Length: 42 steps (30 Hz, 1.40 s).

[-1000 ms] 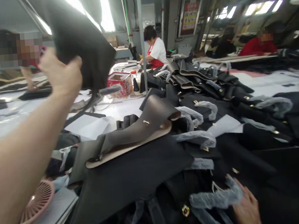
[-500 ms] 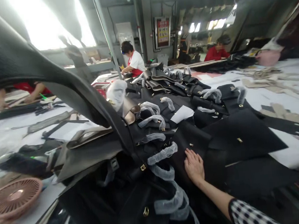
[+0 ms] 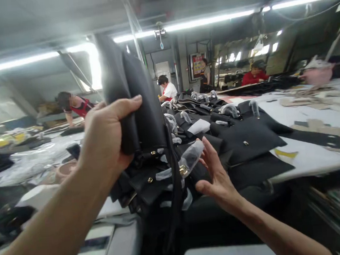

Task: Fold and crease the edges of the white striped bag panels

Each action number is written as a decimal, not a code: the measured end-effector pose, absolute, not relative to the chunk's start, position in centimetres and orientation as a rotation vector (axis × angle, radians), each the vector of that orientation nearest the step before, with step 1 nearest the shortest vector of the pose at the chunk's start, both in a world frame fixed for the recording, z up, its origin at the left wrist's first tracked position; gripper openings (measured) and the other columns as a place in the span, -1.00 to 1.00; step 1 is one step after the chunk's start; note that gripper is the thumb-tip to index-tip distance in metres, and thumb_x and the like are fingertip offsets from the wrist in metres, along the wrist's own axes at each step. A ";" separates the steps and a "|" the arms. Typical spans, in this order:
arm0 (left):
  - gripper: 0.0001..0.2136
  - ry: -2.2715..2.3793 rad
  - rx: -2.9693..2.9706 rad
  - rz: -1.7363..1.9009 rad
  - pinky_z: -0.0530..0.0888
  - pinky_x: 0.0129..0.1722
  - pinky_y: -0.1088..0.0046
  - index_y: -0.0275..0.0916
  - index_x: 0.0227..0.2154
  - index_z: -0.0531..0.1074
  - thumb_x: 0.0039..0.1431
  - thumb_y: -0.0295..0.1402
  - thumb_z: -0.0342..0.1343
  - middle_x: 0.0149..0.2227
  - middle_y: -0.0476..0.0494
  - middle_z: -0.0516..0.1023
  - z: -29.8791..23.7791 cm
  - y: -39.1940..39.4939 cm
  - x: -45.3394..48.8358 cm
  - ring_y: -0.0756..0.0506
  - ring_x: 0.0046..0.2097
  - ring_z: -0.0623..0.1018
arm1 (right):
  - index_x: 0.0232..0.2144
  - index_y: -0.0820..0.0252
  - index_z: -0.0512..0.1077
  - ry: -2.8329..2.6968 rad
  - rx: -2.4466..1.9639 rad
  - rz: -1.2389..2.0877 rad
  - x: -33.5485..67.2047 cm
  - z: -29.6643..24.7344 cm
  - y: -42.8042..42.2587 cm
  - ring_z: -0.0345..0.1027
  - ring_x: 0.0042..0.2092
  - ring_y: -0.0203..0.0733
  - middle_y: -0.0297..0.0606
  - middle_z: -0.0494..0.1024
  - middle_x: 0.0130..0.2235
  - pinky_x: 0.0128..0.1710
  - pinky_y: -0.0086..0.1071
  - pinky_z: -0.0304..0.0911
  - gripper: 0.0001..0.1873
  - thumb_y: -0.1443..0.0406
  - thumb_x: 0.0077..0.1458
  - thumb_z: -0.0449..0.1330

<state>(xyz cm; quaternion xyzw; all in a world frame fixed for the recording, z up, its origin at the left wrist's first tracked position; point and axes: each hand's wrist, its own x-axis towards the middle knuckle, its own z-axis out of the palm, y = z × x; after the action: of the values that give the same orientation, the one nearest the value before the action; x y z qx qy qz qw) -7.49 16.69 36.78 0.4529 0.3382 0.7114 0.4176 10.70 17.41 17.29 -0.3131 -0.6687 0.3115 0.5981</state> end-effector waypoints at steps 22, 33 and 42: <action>-0.71 0.895 1.010 1.789 0.50 -0.51 0.44 -0.25 -0.33 0.39 -0.16 -0.36 0.28 -0.52 0.03 0.47 27.7 -0.4 4.9 -0.03 -0.53 0.49 | 0.39 0.22 -0.14 -1.916 -1.007 0.859 19.2 20.3 -6.6 0.22 0.21 0.09 -0.02 0.30 0.24 0.18 0.00 0.16 -0.05 -0.06 0.16 0.16; -0.70 0.713 1.422 1.196 0.50 -0.42 0.48 -0.22 -0.26 0.42 0.05 -0.14 0.27 -0.26 -0.09 0.51 26.7 -3.7 6.2 -0.03 -0.34 0.52 | -0.01 0.23 0.45 -1.496 -1.064 1.063 20.5 16.8 -4.5 0.41 -0.08 0.00 -0.19 0.57 -0.15 -0.11 -0.22 0.36 -0.46 0.28 -0.11 0.19; -0.86 1.271 2.035 1.082 0.47 -0.22 0.42 -0.13 -0.19 0.49 0.22 -0.30 0.11 -0.24 -0.09 0.56 13.2 -7.1 1.6 -0.09 -0.23 0.56 | -0.41 0.15 0.59 -1.349 -1.395 0.990 22.0 8.4 -4.5 0.41 0.01 0.22 -0.11 0.63 -0.21 0.10 0.01 0.24 -0.73 0.16 -0.15 0.19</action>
<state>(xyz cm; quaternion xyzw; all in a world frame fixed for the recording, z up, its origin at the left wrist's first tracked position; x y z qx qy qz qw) 1.59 -7.12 13.23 0.7483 0.4674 0.3979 0.2517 21.98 -4.50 8.36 -0.5675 -0.5488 0.4027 0.4632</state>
